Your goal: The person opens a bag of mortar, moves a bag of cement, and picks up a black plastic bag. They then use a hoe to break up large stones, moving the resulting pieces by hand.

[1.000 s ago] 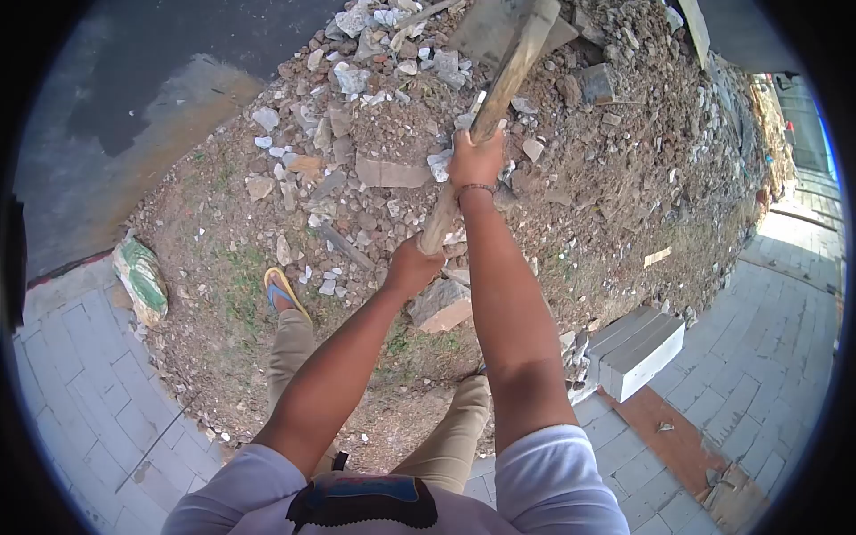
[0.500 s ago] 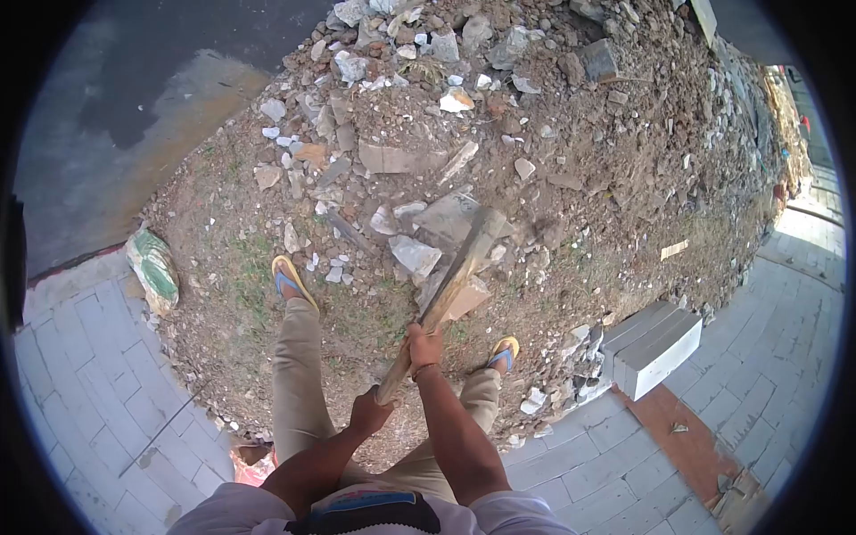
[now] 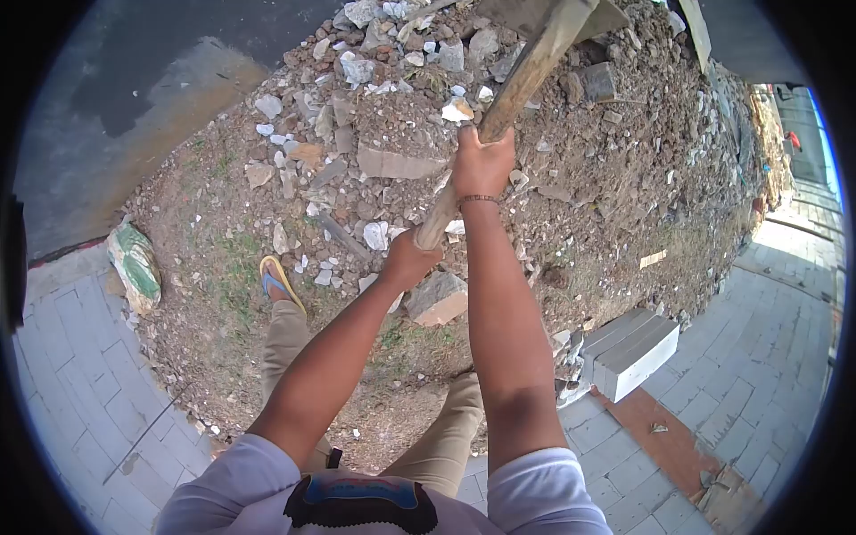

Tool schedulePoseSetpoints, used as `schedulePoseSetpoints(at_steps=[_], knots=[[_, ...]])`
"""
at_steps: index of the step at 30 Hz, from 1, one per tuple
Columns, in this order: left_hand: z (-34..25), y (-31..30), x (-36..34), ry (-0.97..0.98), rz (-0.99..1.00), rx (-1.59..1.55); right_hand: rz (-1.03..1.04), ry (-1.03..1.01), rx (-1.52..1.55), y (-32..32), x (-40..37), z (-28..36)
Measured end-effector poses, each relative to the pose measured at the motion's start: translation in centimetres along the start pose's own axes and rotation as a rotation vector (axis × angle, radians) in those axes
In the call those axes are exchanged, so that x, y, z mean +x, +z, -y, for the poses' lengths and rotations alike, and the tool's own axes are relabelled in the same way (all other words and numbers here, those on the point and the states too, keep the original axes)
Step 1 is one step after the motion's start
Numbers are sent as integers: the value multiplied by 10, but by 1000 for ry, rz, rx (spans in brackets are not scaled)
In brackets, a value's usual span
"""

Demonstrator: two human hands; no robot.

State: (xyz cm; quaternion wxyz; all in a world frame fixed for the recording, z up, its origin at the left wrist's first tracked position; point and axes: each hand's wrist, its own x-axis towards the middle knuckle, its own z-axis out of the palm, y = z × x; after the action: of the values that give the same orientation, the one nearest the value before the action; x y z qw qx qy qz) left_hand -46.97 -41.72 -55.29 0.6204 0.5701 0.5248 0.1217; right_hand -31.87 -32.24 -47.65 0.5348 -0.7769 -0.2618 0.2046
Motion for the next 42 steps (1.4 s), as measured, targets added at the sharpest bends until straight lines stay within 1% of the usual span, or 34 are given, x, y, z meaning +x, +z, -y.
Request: schedulePoseSetpoints(at_steps=[2,3,4,5,8,10,11,13,14,15,16,17,18,19,20,21,22,23,24,25,26,27,29,31,32,33,34,35,36,37,38,39,41,42], knots=[[66,2,-40,-320,105,-88,150,353,-217,32,-34,-100],[113,21,-74,-286,6,-68,249,425,-485,44,-65,-148],[146,22,-88,-236,-101,-35,191,296,-500,55,-98,-140],[144,13,-77,-228,-123,-38,252,320,-496,60,-115,-131],[141,-6,-126,-527,74,-207,221,328,-457,46,-143,-112],[125,3,-146,-464,-4,-134,247,455,-190,29,-146,-107],[120,16,-158,-401,-66,-80,259,440,-221,20,-151,-102],[103,35,-195,-530,-19,-234,321,429,-296,-10,-175,-107],[127,53,-225,-524,6,-195,381,436,-333,-24,-201,-123],[99,50,-253,-673,25,-238,392,702,-274,-33,-242,-187],[114,59,-286,-673,60,-65,458,759,-402,-56,-262,-149],[133,75,-326,-588,-33,104,408,668,-308,-72,-310,-199],[150,77,-354,-549,-20,129,450,945,-150,-88,-325,-159],[148,68,-377,-540,13,151,395,946,-143,-97,-349,-153],[152,63,-390,-589,28,129,396,1006,-104,-106,-364,-153],[158,60,-387,-620,35,106,394,1019,-111,-111,-364,-156],[161,58,-372,-521,25,167,355,981,27,-108,-346,-155],[153,55,-344,-499,30,194,314,940,160,-107,-325,-148],[139,53,-308,-478,34,215,279,847,181,-102,-292,-127],[132,57,-273,-359,-34,133,248,754,202,-92,-252,-100],[113,53,-233,-271,-34,87,211,600,213,-85,-217,-84],[97,50,-192,-251,1,8,209,488,225,-77,-180,-66],[55,40,-112,-33,-72,-53,163,260,232,-58,-110,-21],[28,24,-44,28,-70,-111,124,161,267,-32,-60,11],[25,19,-24,50,-66,-116,124,165,261,-17,-46,2],[38,23,-25,40,-59,-115,116,144,203,-1,-38,-8],[58,25,-32,-38,-62,-107,105,128,148,10,-41,-20],[82,26,-42,-113,-73,-96,136,198,-43,23,-59,-75],[131,44,-78,-254,-60,-160,174,267,-243,34,-87,-141],[126,43,-112,-359,-67,-164,206,294,-415,36,-123,-165],[118,31,-124,-440,-75,-152,178,148,-411,37,-140,-170],[116,37,-121,-427,-82,-169,181,126,-416,35,-133,-156],[118,43,-142,-549,-20,-294,296,414,-360,18,-139,-117],[110,48,-149,-546,-31,-265,290,400,-351,11,-138,-107]])
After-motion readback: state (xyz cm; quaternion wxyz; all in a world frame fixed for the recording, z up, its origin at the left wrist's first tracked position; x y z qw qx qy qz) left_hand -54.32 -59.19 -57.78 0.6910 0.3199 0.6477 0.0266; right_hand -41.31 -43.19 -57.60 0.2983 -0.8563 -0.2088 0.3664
